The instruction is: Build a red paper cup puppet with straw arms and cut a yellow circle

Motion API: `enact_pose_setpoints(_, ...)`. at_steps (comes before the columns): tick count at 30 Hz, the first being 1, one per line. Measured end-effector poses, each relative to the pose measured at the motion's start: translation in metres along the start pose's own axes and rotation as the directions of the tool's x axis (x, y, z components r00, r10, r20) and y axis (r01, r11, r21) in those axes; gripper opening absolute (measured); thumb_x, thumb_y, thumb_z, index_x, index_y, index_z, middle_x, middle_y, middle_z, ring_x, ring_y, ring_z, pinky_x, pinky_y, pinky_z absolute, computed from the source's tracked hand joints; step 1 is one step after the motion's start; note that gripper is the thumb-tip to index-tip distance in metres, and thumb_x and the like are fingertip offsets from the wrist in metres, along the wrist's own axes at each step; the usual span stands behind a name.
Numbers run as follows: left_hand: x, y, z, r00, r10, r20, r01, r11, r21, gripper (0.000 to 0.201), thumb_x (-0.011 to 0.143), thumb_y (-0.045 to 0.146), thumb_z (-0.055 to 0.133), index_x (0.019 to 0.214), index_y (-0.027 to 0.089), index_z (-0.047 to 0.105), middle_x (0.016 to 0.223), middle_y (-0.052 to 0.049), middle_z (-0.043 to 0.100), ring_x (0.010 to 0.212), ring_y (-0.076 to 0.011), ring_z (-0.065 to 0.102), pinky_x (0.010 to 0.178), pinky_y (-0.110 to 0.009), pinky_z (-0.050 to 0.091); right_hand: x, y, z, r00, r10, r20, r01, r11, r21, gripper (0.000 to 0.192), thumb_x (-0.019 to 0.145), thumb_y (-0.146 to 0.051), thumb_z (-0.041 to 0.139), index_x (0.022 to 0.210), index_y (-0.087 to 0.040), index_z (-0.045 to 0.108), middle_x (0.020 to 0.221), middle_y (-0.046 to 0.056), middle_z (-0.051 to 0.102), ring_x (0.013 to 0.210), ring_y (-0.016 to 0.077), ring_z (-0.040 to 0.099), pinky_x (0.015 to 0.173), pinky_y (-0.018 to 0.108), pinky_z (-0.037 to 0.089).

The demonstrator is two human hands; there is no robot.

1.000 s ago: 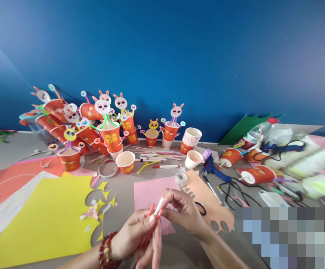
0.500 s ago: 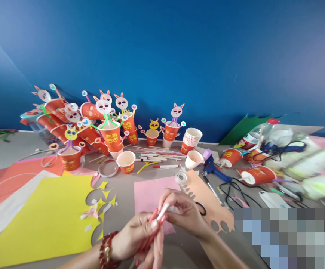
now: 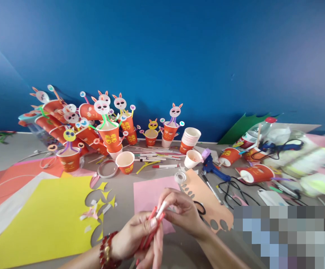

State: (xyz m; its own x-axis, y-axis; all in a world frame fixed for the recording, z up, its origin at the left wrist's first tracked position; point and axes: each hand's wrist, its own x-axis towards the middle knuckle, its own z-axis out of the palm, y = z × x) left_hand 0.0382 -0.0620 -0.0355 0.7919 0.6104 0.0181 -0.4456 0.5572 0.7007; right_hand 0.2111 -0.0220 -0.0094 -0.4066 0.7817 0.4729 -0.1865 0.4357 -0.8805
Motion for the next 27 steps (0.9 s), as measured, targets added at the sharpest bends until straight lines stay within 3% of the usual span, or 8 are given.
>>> enact_pose_setpoints(5, -0.002, 0.003, 0.002, 0.997, -0.068, -0.027, 0.068, 0.998, -0.001, 0.063, 0.090, 0.061, 0.049, 0.054, 0.011, 0.059, 0.031, -0.005, 0.054, 0.014, -0.0074, 0.031, 0.017, -0.017, 0.013, 0.000, 0.000, 0.000, 1.000, 0.001, 0.008, -0.001, 1.000, 0.014, 0.005, 0.086, -0.026, 0.074, 0.087, -0.022, 0.072, 0.084, 0.005, 0.068, 0.079, 0.0182, 0.064, 0.073, 0.031, 0.048)
enact_pose_setpoints(11, -0.008, 0.005, 0.005, 0.973, -0.124, -0.193, 0.107, 0.989, -0.099, 0.050, 0.076, 0.059, 0.071, 0.062, 0.012, 0.059, 0.034, -0.001, 0.055, 0.018, -0.0054, 0.030, 0.023, -0.016, 0.015, -0.001, -0.001, 0.004, 1.000, -0.027, -0.003, 0.027, 0.999, 0.038, 0.005, 0.087, -0.027, 0.074, 0.089, -0.023, 0.072, 0.084, 0.005, 0.068, 0.079, 0.0185, 0.064, 0.074, 0.032, 0.047)
enact_pose_setpoints(21, -0.009, 0.002, 0.003, 0.965, -0.112, -0.236, 0.091, 0.991, -0.096, 0.053, 0.069, 0.059, 0.077, 0.054, 0.014, 0.055, 0.032, 0.006, 0.046, 0.019, -0.0030, 0.024, 0.025, -0.017, 0.014, -0.004, 0.000, 0.012, 1.000, -0.010, -0.012, 0.012, 0.986, 0.165, 0.009, 0.086, -0.028, 0.074, 0.093, -0.023, 0.072, 0.084, 0.005, 0.068, 0.078, 0.0175, 0.062, 0.072, 0.030, 0.048)
enact_pose_setpoints(27, -0.007, 0.005, 0.006, 0.973, -0.102, -0.208, 0.088, 0.993, -0.077, 0.055, 0.070, 0.060, 0.076, 0.051, 0.013, 0.055, 0.032, 0.004, 0.047, 0.019, -0.0029, 0.026, 0.025, -0.018, 0.013, -0.004, -0.001, 0.014, 0.999, 0.033, -0.022, -0.027, 0.973, 0.227, 0.011, 0.085, -0.027, 0.076, 0.094, -0.023, 0.072, 0.083, 0.005, 0.067, 0.077, 0.0170, 0.061, 0.071, 0.030, 0.047)
